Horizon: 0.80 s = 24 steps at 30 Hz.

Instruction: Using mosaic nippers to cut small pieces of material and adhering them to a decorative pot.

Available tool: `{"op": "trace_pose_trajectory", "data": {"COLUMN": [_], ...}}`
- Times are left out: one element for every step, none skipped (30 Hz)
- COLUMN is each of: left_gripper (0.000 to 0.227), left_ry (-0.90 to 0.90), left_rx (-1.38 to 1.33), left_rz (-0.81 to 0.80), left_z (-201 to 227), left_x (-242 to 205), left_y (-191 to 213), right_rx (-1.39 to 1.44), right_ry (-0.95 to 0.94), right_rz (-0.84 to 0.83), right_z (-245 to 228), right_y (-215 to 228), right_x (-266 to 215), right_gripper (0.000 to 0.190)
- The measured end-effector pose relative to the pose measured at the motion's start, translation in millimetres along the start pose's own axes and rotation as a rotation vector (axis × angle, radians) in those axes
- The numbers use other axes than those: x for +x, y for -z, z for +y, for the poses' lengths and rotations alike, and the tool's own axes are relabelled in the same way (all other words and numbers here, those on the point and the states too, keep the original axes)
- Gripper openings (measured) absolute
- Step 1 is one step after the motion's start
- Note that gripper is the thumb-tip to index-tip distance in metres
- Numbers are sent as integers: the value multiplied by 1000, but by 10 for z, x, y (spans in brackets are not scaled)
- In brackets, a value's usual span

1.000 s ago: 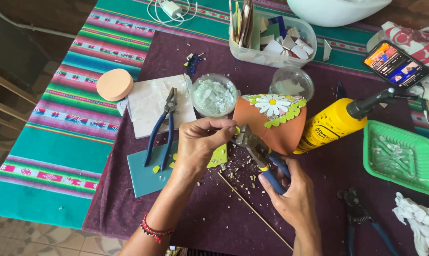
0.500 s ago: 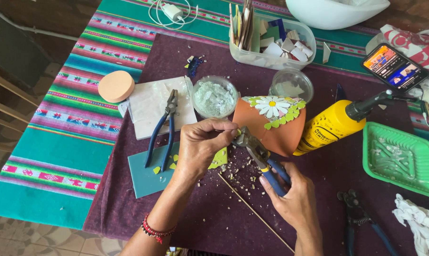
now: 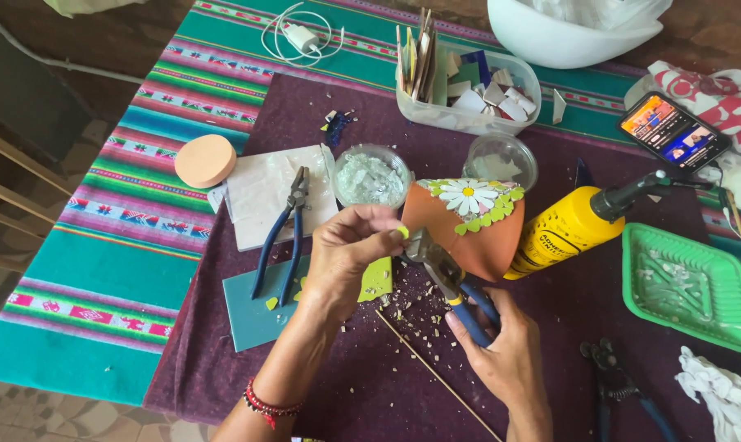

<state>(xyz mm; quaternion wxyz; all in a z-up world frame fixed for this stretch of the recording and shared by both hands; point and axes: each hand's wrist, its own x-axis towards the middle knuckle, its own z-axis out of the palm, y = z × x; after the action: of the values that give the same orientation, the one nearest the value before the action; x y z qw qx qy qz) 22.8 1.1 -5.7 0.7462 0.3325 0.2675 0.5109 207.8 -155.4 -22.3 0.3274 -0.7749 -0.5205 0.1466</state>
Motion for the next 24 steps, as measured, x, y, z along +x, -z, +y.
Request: {"op": "trace_pose_trajectory", "data": {"left_gripper": [27, 22, 18, 18, 13, 9, 9, 10, 11, 11, 12, 12, 12, 14, 15, 15, 17, 18, 18, 17, 15, 15, 12, 8], "left_ry": [1, -13, -27, -28, -41, -55, -57, -51, -44, -44, -14, 17, 15, 35, 57, 56, 47, 38, 36, 5, -24, -25, -94, -163], "left_rx": [0, 43, 86, 86, 100, 114, 114, 126, 140, 140, 143, 146, 147, 133, 119, 119, 113, 107, 106, 111, 115, 114, 138, 162], "left_rz": [-1, 9, 19, 18, 12, 7, 5, 3, 1, 0, 19, 38, 36, 41, 47, 45, 26, 7, 7, -25, -56, -56, -95, -134], "left_z": [20, 39, 60, 80, 103, 126, 101, 75, 48, 49, 49, 50, 49, 49, 45, 45, 45, 47, 41, 35, 25, 26, 32, 36], "left_x": [-7, -15, -18, -37, -52, -67, -54, -40, -32, -29, -24, -18, -18, -18, -23, -28, -29, -30, -30, -29, -32, -42, -48, -54], "left_y": [-6, -13, -24, -46, -70, -95, -77, -61, -41, -36, -31, -27, -35, -42, -48, -44, -42, -40, -33, -25, -18, -22, -27, -32], "right_rx": [0, -13, -26, -26, -21, -17, -16, -17, -17, -16, -24, -32, -31, -35, -39, -39, -33, -27, -27, -16, -6, -6, -14, -21], "right_ry": [-1, 7, 15, 16, 3, -9, -8, 14, 34, 33, 31, 28, 29, 40, 50, 50, 36, 21, 24, 36, 47, 47, 36, 26], "right_rz": [1, -2, -4, -3, 1, 5, 8, 8, 7, 9, 2, -5, -3, -1, 1, 2, -1, -4, -3, 2, 7, 7, 4, 2], "right_z": [8, 16, 23, 7, -12, -30, -16, -1, 15, 16, 17, 18, 25, 31, 40, 37, 34, 31, 29, 27, 28, 31, 33, 35], "right_y": [-3, -5, -4, 2, 8, 14, 11, 8, 3, 5, 8, 10, 9, 6, 5, 5, 8, 10, 9, 7, 8, 10, 11, 11], "right_x": [0, 0, 6, 0, 1, 3, 6, 9, 4, 5, 7, 8, 10, 11, 5, 1, 5, 7, 12, 16, 15, 11, 11, 12], "right_gripper": [40, 40, 40, 40, 41, 42, 42, 40, 39, 39, 41, 43, 43, 43, 42, 42, 44, 45, 45, 44, 43, 43, 43, 43]}}
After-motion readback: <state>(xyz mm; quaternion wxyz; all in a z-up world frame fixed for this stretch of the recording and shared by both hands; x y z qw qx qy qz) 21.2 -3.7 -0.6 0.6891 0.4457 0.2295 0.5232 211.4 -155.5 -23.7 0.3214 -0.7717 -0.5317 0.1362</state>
